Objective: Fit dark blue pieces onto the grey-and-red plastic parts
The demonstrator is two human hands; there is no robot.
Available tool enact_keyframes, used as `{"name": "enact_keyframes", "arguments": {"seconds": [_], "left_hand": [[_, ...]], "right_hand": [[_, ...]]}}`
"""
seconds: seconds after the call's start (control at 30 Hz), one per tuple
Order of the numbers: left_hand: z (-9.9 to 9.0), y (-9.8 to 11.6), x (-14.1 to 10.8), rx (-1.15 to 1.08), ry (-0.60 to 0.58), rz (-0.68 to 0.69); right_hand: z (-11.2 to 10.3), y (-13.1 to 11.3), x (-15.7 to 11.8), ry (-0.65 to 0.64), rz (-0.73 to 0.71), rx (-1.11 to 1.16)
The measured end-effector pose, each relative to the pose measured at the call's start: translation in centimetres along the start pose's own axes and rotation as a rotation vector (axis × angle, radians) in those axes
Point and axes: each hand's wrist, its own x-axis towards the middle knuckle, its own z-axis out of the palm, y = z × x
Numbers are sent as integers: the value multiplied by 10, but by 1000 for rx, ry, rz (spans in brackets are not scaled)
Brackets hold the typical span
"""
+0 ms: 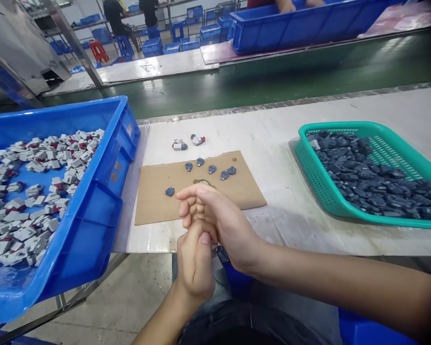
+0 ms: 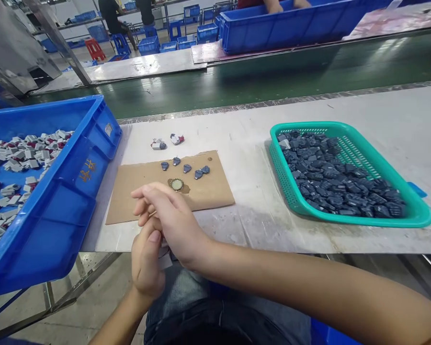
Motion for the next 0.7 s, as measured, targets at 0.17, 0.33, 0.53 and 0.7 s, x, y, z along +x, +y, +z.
{"name": "enact_keyframes", "arguments": {"seconds": [0.17, 0.33, 0.53, 0.7], "left_hand": [[2, -5, -5, 5, 20, 12], [4, -6, -9, 40, 62, -25], [13, -2, -3, -281, 131, -299], [12, 12, 7, -854, -11, -784]], "right_hand": [[-1, 3, -5, 44, -77, 19], [-2, 11, -9, 84, -146, 56], [-3, 6, -2, 198, 28, 120], [-16, -16, -3, 212, -14, -121]]}}
